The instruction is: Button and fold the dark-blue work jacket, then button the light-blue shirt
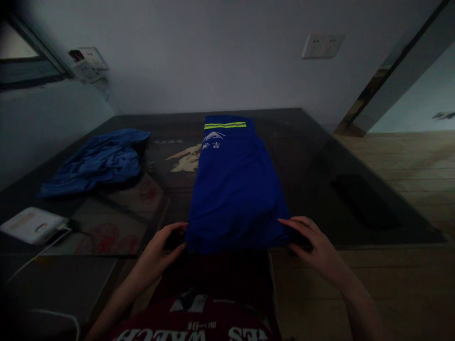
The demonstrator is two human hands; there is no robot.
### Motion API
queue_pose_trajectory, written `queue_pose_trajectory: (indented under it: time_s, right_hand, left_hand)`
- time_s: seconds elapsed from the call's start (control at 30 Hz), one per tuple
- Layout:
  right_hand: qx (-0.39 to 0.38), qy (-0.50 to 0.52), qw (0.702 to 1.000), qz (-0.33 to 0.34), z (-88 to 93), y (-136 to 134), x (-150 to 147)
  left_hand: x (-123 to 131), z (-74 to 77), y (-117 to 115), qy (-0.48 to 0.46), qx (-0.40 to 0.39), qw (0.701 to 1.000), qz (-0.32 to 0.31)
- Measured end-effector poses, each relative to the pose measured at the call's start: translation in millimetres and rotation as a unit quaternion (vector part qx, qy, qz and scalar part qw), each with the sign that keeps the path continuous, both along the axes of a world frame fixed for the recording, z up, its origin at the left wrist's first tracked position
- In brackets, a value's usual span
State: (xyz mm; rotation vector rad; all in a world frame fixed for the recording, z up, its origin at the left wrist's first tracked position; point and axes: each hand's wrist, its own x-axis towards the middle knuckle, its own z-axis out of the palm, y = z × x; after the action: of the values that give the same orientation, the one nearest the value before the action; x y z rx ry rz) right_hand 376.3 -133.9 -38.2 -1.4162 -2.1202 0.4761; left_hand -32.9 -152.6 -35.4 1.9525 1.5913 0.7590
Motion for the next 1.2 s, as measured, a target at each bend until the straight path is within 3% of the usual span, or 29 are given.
queue_pose_trajectory:
  time_s: [0.17, 0.37, 0.5, 0.77, 0.97, 1.2]
  right_hand:
    - [0.055, 0.021, 0.998, 0.015, -3.7, 5, -10]
    - [0.095, 0.04, 0.995, 0.003, -2.7, 11, -17]
    - [0.082, 0.046, 0.996, -0.004, 2.7, 12, -18]
    - [0.026, 0.072, 0.997, -0.013, 12.6, 9, -11]
    - [0.046, 0.057, 0.995, -0.068, 15.8, 9, -10]
    - [0.107, 0.064, 0.987, -0.103, 26.6, 7, -23]
  left_hand:
    - [5, 7.3, 2, 0.007, -0.015, 1.0, -0.014]
    - [24, 8.4, -1, -0.052, 0.036, 0.998, 0.006]
    - [33, 9.0, -5, -0.081, 0.07, 0.993, 0.039]
    - [37, 11.0, -4, -0.128, 0.068, 0.986, 0.087]
    - [34, 10.7, -12, -0.159, 0.067, 0.979, 0.105]
    - [34, 12.7, -9, -0.027, 0.054, 0.996, 0.071]
